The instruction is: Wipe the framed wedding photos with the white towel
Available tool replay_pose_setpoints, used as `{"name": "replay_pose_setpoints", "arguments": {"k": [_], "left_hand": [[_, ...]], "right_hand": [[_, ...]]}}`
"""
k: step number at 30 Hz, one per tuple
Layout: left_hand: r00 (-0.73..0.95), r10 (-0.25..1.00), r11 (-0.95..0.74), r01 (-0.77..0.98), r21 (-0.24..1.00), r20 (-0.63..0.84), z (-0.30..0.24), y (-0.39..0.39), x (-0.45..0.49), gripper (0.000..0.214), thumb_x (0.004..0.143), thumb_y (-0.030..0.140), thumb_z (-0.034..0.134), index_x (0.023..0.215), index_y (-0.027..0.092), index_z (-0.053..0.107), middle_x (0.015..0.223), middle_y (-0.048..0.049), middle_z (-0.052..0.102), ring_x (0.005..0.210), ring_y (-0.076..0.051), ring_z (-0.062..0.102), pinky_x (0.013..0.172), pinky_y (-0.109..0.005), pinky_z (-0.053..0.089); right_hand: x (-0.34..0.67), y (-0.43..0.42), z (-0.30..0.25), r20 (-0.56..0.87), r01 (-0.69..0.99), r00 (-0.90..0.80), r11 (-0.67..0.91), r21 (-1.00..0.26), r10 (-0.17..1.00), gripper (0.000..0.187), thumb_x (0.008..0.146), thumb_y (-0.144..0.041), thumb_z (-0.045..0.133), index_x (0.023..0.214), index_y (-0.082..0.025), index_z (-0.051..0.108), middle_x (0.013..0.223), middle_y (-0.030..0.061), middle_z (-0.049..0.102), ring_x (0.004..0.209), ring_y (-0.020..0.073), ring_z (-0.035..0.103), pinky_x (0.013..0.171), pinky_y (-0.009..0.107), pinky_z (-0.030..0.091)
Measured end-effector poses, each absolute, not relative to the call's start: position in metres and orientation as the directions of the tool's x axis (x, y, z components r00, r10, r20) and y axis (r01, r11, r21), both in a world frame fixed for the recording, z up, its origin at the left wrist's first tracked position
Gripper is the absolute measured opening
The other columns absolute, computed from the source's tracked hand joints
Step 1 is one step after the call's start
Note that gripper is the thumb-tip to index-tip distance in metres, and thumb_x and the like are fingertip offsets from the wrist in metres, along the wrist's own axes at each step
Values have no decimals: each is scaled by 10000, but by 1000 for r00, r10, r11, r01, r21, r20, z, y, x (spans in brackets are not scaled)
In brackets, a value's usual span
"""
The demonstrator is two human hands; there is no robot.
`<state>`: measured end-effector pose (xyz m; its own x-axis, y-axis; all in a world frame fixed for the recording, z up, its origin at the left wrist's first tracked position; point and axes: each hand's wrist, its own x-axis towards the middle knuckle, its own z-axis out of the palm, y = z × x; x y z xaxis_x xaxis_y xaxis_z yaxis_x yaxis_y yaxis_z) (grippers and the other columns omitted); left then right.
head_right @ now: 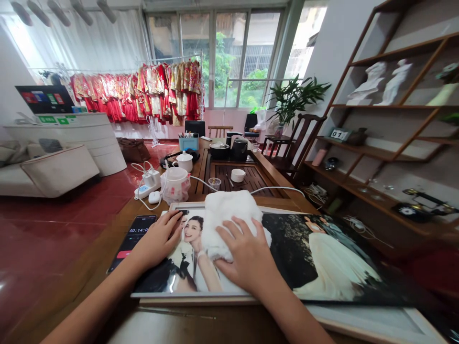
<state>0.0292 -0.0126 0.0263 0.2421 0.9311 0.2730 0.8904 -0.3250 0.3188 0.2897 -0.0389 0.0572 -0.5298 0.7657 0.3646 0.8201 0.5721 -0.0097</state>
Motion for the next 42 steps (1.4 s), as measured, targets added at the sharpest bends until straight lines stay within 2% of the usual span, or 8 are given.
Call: {"name": "replay_pose_setpoints", "arguments": {"k": [5,9,12,20,25,32,39,42], "left_hand": [[246,929,-329,891,312,275,27,-13,30,447,994,366,351,1376,166,467,1456,-116,444,1350,-267,401,1107,-438,339],[256,926,-340,885,318,277,28,-13,29,418,986,339,366,1361,193,481,1449,-106,449,1348,-262,404,1095,-443,353],[277,924,-354,882,311,265,28,-13,28,405,958,285,399,1349,223,487,1436,-90,460,1337,-245,417,1084,-418,368],[236,933,-319,892,319,272,25,-12,29,442,993,375,352,1378,190,467,1457,-104,444,1341,-271,412,1095,-440,351],[247,928,-330,891,311,277,25,-12,29,440,994,369,358,1374,178,469,1454,-112,445,1352,-263,401,1110,-426,333],[275,920,-355,887,297,277,28,-12,29,387,980,305,365,1328,206,502,1426,-94,469,1332,-242,419,1092,-410,360],[245,932,-323,896,304,269,27,-12,29,446,998,360,351,1381,159,460,1450,-108,450,1332,-260,420,1100,-430,355],[244,931,-323,897,303,269,26,-12,29,447,998,354,352,1385,156,458,1449,-108,453,1338,-259,412,1102,-425,355]], "right_hand": [[287,-42,56,331,771,-595,636,-23,733,514,781,-403,593,1275,-265,556,1311,77,590,1273,354,413,1056,604,132],[282,-50,59,279,625,-741,779,-43,610,568,773,-438,582,1319,-296,510,1361,50,557,1315,327,379,1094,574,49],[281,-53,61,261,565,-788,824,-51,557,588,758,-445,586,1323,-302,501,1353,34,563,1311,309,392,1108,547,42],[288,-43,57,352,787,-575,617,-7,738,492,767,-381,601,1242,-255,581,1280,86,610,1229,350,461,1038,594,174],[287,-45,57,329,755,-620,655,5,712,506,781,-392,596,1263,-240,564,1296,94,599,1251,360,437,1048,611,131],[285,-52,62,257,569,-787,821,-47,561,580,789,-492,579,1326,-290,494,1346,45,567,1304,313,395,1100,560,32],[287,-45,59,323,768,-601,640,-17,731,493,786,-411,596,1256,-266,561,1307,79,594,1253,340,449,1046,590,160],[288,-42,57,347,807,-557,591,11,754,474,792,-385,594,1243,-238,577,1283,96,607,1232,363,458,1029,608,176]]}}
